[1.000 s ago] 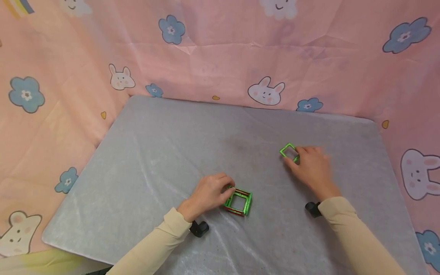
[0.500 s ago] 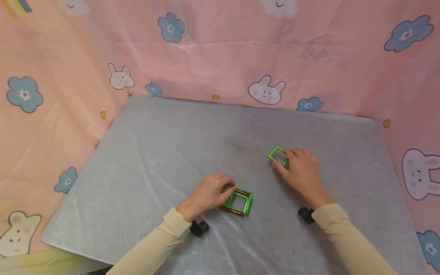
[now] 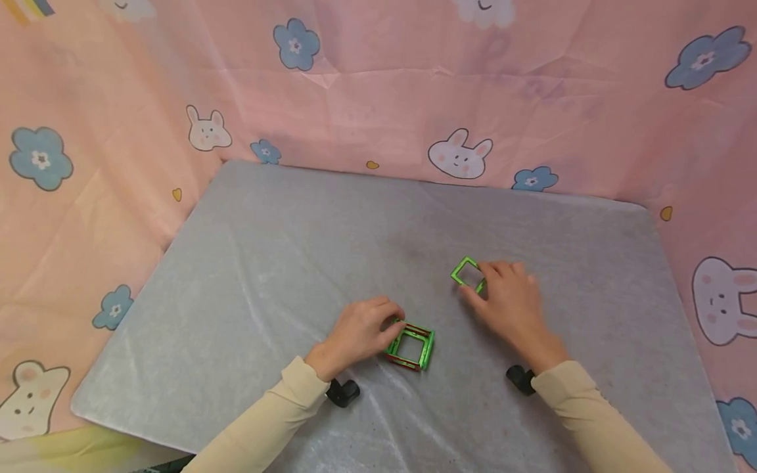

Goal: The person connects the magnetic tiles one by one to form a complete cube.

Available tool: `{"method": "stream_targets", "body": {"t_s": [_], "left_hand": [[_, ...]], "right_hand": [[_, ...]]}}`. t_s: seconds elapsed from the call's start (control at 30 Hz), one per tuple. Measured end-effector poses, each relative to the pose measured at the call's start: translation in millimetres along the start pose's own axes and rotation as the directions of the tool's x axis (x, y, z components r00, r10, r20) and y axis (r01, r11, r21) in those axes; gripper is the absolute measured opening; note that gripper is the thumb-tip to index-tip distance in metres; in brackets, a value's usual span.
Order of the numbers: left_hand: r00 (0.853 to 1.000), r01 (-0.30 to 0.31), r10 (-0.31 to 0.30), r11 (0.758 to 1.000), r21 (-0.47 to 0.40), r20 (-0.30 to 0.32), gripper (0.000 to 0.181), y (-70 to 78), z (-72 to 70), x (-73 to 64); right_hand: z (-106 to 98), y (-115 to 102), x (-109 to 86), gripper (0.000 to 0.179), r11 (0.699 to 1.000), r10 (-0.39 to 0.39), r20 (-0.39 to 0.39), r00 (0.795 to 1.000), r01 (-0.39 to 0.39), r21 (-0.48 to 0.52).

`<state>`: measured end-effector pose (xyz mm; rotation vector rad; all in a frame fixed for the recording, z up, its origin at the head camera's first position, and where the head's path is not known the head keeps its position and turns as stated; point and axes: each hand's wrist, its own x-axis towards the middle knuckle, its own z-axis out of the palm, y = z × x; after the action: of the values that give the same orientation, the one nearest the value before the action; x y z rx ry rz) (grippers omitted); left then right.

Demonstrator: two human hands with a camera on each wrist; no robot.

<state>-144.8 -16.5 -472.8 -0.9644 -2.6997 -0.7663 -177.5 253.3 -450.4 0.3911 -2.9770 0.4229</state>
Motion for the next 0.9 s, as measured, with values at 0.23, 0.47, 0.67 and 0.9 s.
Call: {"method": "stream_targets", "body": {"t_s": [0.23, 0.47, 0.67, 0.9], "left_hand": [[1.000, -0.013, 0.014, 1.000, 0.008, -0.011, 0.006, 0.1, 0.4, 0.0], [1.000, 0.001, -0.001, 1.000, -0.004, -0.009, 0.005, 0.4, -0.3, 0.5], [1.000, 0.002, -0.002, 1.000, 0.000, -0.012, 0.005, 0.0, 0.8, 1.2], [1.000, 0.005, -0.005, 1.000, -0.012, -0.011, 0.005, -1.2, 2.0, 1.0]], "right_hand": [[0.0, -9.2, -3.5, 0.053, 1.000, -0.031, -0.044, 0.999, 0.031, 0.001], [-0.1, -16.6, -5.8, 0.053, 0.999, -0.048, -0.060, 0.997, 0.049, 0.001], [-0.3, -21.5, -9.0, 0.054, 0.998, -0.061, -0.053, 0.997, 0.061, 0.007], [-1.4, -27.9, -10.7, 0.056, 0.998, -0.065, -0.030, 0.997, 0.065, 0.005]]}}
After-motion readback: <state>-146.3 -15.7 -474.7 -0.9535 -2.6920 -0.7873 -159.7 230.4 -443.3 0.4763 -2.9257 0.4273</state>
